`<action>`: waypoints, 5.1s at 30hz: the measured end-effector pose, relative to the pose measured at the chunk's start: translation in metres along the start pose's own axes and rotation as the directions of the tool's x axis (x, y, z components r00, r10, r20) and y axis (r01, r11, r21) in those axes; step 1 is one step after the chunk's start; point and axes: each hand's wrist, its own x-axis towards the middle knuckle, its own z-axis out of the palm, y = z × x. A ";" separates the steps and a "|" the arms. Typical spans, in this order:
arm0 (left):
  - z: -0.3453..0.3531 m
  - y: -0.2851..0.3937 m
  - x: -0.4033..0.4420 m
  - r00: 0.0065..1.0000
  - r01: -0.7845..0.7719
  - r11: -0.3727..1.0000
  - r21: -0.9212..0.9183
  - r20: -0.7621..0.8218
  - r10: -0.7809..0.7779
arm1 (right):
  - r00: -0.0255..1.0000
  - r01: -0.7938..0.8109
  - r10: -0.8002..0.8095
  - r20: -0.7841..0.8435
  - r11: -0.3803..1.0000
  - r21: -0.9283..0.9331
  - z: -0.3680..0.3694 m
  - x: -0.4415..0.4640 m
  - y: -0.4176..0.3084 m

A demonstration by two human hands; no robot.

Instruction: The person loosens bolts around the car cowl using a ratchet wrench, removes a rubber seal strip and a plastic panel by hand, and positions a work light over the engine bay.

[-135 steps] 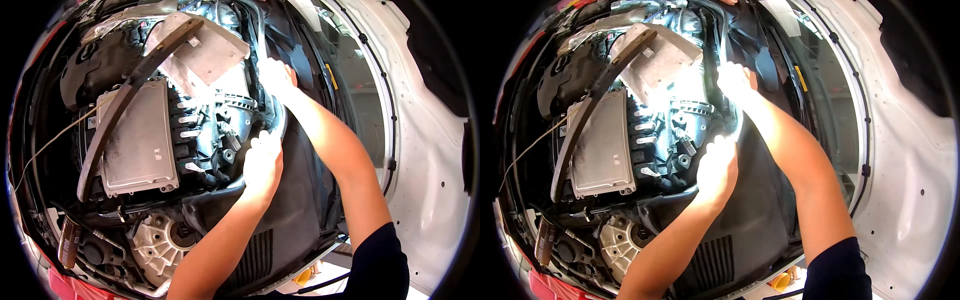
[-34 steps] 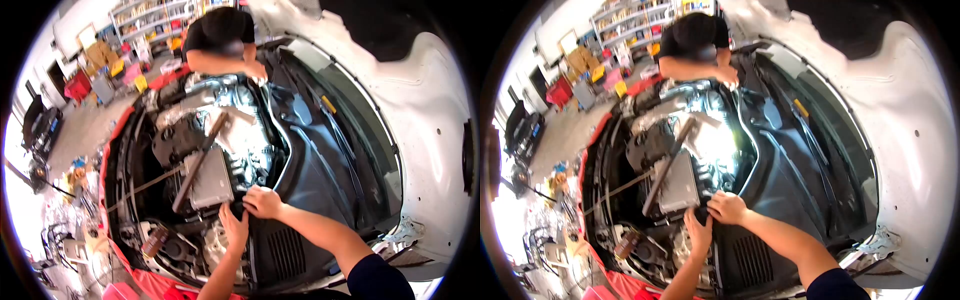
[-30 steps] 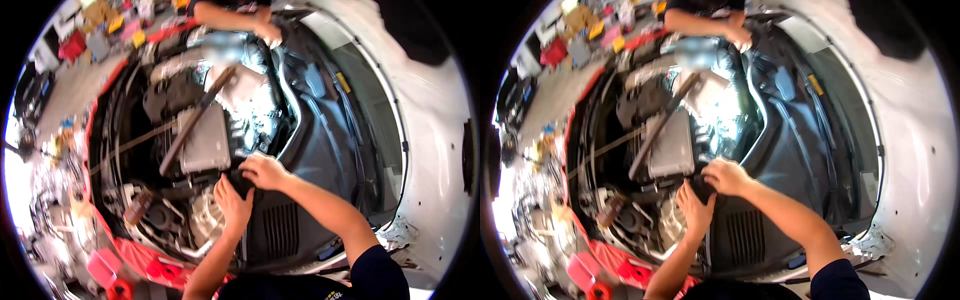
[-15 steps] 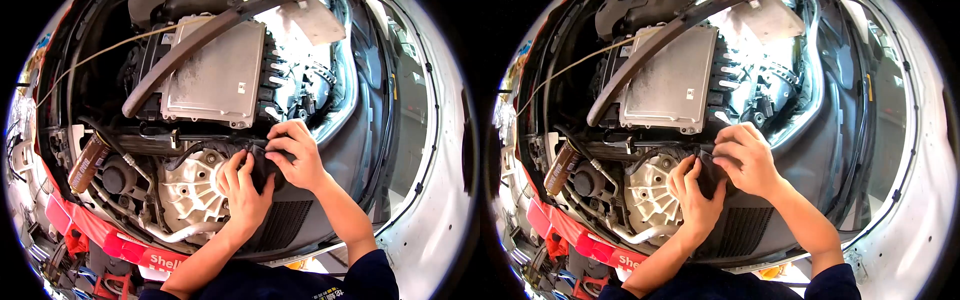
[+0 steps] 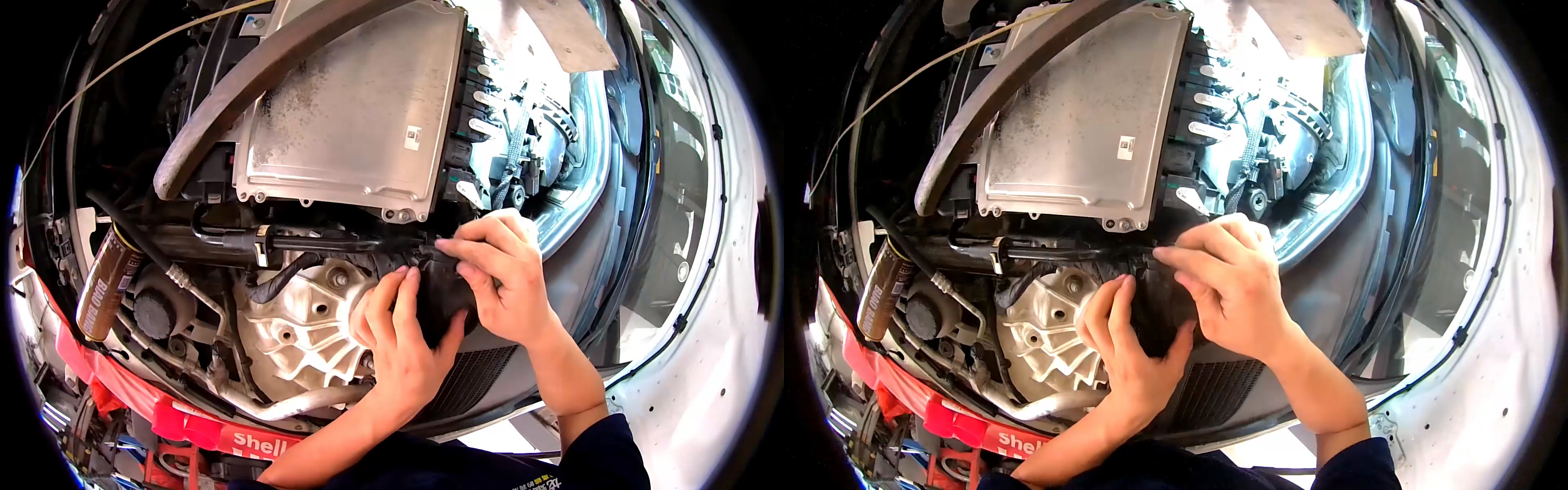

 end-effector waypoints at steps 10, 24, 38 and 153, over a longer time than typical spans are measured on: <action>0.001 0.000 -0.001 1.000 -0.022 1.000 0.022 0.014 0.021 | 0.998 0.006 -0.010 -0.063 0.998 -0.064 0.016 0.001 0.007; 0.002 0.007 -0.001 0.990 -0.119 0.979 0.167 -0.054 0.130 | 0.497 0.037 0.272 -0.824 0.942 0.333 -0.028 -0.038 0.033; 0.003 0.013 0.024 0.861 -0.500 0.821 0.275 0.256 0.439 | 0.960 -0.083 0.019 -0.279 0.972 -0.220 -0.005 -0.033 0.051; 0.190 0.159 0.173 0.566 -0.820 0.434 0.372 0.636 0.524 | 0.658 -0.738 0.695 -0.289 0.521 -0.429 -0.219 0.280 0.298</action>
